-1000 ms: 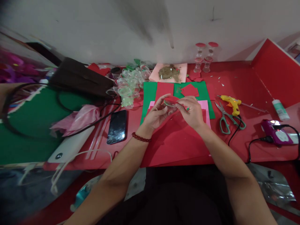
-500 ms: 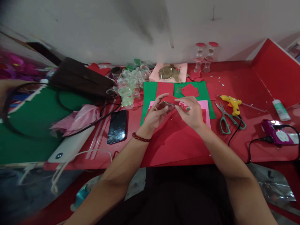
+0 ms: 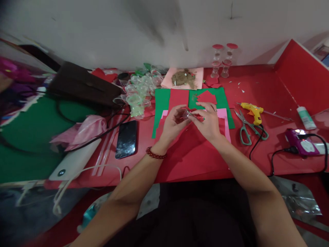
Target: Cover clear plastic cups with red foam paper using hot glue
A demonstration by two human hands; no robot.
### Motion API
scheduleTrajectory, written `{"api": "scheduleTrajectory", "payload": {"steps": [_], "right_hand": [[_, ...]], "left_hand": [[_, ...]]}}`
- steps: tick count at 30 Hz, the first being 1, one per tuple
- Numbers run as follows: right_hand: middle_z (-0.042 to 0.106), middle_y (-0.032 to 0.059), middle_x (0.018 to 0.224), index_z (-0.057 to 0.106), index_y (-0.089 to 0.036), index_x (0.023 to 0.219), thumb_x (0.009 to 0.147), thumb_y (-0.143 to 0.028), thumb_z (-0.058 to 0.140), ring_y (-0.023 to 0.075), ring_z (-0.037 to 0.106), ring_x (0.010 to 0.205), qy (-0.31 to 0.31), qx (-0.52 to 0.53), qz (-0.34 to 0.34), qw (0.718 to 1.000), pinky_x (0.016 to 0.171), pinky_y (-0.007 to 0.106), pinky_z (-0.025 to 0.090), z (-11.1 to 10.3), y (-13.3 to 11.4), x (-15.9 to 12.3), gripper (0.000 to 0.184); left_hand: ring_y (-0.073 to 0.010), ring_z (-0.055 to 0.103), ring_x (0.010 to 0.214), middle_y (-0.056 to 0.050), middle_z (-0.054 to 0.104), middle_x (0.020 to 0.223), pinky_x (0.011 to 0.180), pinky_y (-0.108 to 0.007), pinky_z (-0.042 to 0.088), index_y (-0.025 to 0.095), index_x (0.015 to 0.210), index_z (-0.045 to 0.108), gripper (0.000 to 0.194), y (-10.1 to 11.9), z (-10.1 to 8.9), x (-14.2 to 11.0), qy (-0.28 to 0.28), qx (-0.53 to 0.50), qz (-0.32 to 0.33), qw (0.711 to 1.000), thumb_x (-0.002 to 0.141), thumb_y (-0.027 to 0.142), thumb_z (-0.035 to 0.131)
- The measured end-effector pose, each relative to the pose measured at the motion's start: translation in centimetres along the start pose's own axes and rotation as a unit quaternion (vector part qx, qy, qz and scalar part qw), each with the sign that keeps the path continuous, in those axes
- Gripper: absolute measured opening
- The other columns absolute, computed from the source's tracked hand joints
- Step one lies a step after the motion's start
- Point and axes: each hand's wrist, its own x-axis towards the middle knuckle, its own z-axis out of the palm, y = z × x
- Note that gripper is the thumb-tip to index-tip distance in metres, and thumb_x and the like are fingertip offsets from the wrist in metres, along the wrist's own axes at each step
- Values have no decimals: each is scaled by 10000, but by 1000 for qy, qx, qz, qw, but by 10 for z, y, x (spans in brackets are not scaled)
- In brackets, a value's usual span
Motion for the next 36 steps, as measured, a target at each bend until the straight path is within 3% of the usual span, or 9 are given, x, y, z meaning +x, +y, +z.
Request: {"api": "scheduleTrajectory", "payload": {"steps": [6,12,22,30,36], "right_hand": [[784,55,1304,863,-318,845,963,-328,823,318,654,1278,-11,38,27,999,1112,599,507,-2,-3,0,125],[736,19,1419,876,-359,878,963,-309,819,332,601,1373,-42,51,16,998,1161,620,450,-5,-3,2,113],[670,52,1388,813,-302,846,996,-265,722,358,530,1354,-22,-10,29,999,1139,639,423,-3,-8,-2,180],[631,89,1357,746,-264,819,954,-190,664,366,501,1339,-14,27,63,998,1050,586,490,3,-13,-6,175],[646,96,1315,710,-255,800,947,-205,633,328,566,1299,16,33,74,997,1161,598,425,9,-13,-7,173]], "left_hand": [[-181,733,1053,-31,694,1198,949,-357,619,342,1443,526,749,-23,-4,-1,-7,92,93,991,817,349,936],[-169,730,1033,-9,666,1112,917,-336,643,308,1241,516,627,-30,-3,0,28,68,129,989,797,354,957],[-191,714,1058,-51,708,1136,994,-384,623,244,1147,640,486,-26,-1,-3,-9,68,57,996,797,386,945],[-145,672,940,-1,677,1016,905,-308,585,241,1060,641,469,-21,3,-3,-7,9,20,1000,723,254,966],[-170,695,1024,-15,694,1071,966,-343,586,244,1052,636,512,-21,8,-5,-24,-20,-9,999,680,237,988]]}}
